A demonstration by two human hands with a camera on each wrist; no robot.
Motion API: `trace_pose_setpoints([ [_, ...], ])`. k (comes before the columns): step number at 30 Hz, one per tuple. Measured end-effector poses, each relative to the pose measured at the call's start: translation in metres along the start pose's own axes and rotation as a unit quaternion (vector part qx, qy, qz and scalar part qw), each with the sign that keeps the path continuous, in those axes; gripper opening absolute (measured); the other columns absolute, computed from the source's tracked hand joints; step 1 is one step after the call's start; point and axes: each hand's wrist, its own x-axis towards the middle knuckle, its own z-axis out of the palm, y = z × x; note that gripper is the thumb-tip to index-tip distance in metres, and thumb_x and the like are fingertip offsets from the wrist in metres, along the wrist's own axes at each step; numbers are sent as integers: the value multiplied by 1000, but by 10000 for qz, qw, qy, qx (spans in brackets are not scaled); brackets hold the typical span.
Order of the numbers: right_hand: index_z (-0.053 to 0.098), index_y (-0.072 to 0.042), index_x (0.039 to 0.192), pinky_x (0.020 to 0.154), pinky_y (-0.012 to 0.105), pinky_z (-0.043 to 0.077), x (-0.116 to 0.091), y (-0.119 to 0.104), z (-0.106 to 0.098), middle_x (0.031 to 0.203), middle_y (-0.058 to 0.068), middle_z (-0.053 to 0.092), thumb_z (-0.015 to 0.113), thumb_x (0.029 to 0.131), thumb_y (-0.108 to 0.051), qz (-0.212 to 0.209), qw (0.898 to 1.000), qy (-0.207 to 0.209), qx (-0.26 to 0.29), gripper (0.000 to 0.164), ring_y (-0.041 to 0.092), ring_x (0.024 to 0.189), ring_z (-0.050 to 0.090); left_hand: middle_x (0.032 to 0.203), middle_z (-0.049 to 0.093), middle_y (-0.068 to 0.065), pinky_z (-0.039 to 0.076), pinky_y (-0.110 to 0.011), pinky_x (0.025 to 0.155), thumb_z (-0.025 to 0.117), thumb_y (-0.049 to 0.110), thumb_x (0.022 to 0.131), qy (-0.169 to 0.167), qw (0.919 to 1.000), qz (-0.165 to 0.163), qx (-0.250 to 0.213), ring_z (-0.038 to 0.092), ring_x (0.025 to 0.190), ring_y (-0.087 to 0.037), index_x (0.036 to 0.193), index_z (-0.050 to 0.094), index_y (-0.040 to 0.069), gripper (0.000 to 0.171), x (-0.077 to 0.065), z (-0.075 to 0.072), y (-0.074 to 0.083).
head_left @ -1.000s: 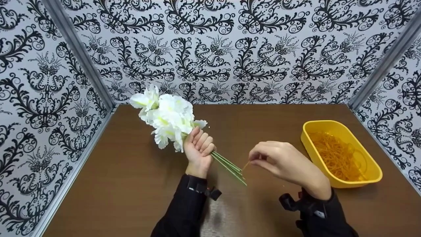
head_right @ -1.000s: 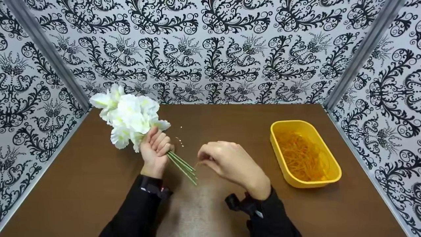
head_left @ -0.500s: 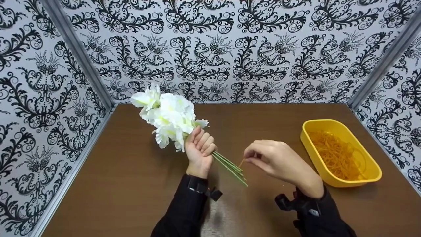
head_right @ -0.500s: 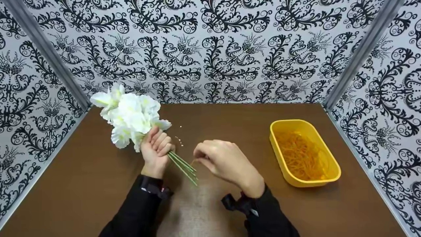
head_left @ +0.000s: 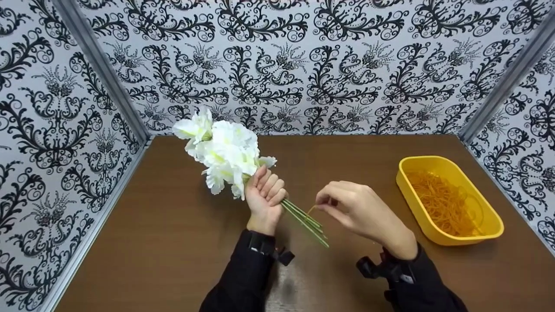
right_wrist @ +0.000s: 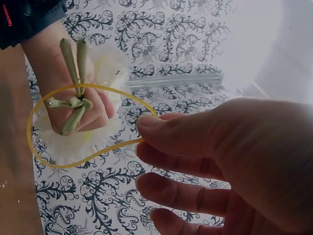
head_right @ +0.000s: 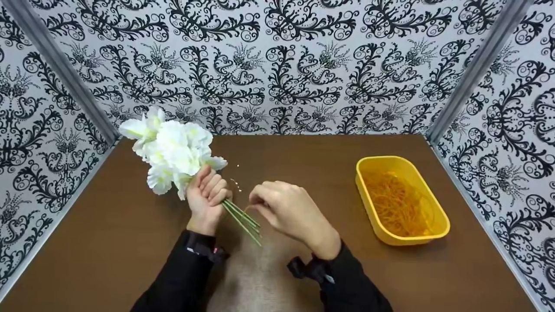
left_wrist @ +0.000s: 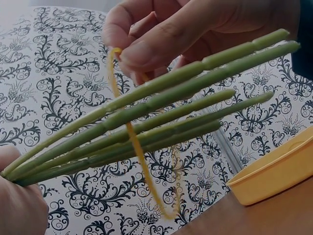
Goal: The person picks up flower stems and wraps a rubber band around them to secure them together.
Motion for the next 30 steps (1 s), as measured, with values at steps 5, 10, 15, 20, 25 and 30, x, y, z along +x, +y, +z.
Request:
trace_pose_setpoints([
  [5,69,-14,96,67,19,54,2,1,5,90,-7,69,82,84,-4,-67,9997,237,-54,21,8,76,64,52,16,11,8,-15,39,44,16,99,121,9999,0,61,8,44,-3,60,25,19,43,-1,0,-3],
  [10,69,-14,96,63,21,54,5,2,9,90,-7,69,82,82,-1,1,9987,509,12,23,7,75,63,52,17,10,10,-15,38,43,17,100,111,9998,-6,160,10,44,-4,61,26,19,43,-1,2,-7],
  [15,69,-13,96,62,18,51,6,6,13,90,-6,67,80,84,1,74,9971,755,95,21,7,74,61,51,18,11,11,-15,37,37,19,103,154,9993,23,342,10,44,-4,60,28,19,44,-1,4,-10],
  [20,70,-12,96,62,16,51,5,12,14,90,-6,68,79,85,1,226,9958,873,134,20,5,73,61,51,18,11,10,-15,37,38,18,103,100,9994,-22,345,9,44,-3,60,29,18,44,-2,6,-12],
  [25,70,-9,95,60,18,52,4,21,10,89,-3,70,80,83,4,275,9941,1047,73,20,8,69,62,52,17,11,12,-15,36,47,15,98,-105,9993,-111,327,10,43,-3,61,26,19,43,-5,11,-13],
  [30,68,-7,96,62,16,53,1,33,7,89,-2,69,79,85,2,446,9939,1009,35,18,9,69,63,52,15,11,12,-14,37,52,13,95,-299,9989,-262,265,10,43,-3,62,21,20,46,-7,16,-14],
])
